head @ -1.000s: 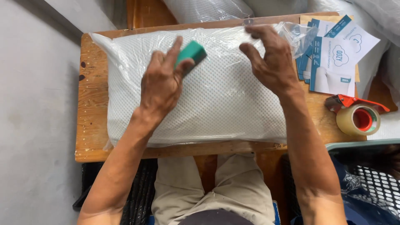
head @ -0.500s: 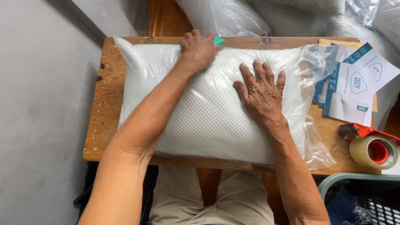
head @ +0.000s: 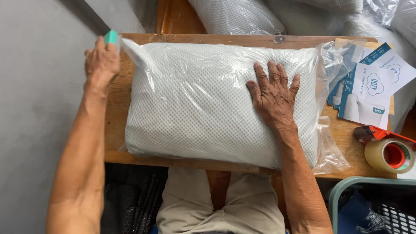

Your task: Brushing the surface of a plastic-wrapped pillow using a small green brush to smooth it out.

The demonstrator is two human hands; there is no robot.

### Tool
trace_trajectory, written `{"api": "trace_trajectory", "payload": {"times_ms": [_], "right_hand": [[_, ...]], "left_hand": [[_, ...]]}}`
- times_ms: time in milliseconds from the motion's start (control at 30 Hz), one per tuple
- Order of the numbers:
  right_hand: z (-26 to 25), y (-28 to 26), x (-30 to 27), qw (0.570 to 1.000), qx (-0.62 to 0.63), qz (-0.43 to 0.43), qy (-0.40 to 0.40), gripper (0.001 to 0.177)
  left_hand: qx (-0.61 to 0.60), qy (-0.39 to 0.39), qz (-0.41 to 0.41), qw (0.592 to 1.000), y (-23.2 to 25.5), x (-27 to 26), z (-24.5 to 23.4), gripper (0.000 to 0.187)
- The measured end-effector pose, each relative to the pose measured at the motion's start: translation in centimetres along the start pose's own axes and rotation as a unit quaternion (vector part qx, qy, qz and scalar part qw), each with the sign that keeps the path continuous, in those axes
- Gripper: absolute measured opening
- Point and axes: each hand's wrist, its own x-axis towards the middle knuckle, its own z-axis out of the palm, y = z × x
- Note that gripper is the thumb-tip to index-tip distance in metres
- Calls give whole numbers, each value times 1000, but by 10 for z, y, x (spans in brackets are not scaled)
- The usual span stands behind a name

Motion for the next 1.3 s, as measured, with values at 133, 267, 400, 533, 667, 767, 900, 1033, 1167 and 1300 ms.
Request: {"api": "trace_trajectory", "payload": {"times_ms": [133,267,400,533,667,767,900,1033,1167,1300], "right_hand": [[3,0,-3,1000,11,-6,27,65],[31,28,-6,998,-26,-4,61,69],[8,7,-9,999,19,-3,40,77],[14,7,-4,998,14,-6,55,76],[21,9,-3,998,8,-3,60,76],[21,8,-4,998,13,-1,62,76],[22,11,-5,998,16,-3,58,76],[18,10,-5,998,29,-3,52,75],[5,2,-2,998,63,30,-5,77],[14,13,-2,992,117,18,42,73]], "left_hand": [[-237,101,17,966,239,-52,-134,53],[-147,122,135,972,385,-98,-76,72],[-128,146,107,975,314,-68,-68,63],[-108,22,-85,990,171,-30,-73,62],[-289,-108,-159,938,106,-33,-51,61],[-355,-97,-201,908,48,4,39,62],[-345,-108,-225,905,3,25,116,61],[-445,14,-232,865,18,-11,88,54],[-380,154,-250,877,87,-69,-44,53],[-264,303,-101,910,225,-112,-86,50]]}}
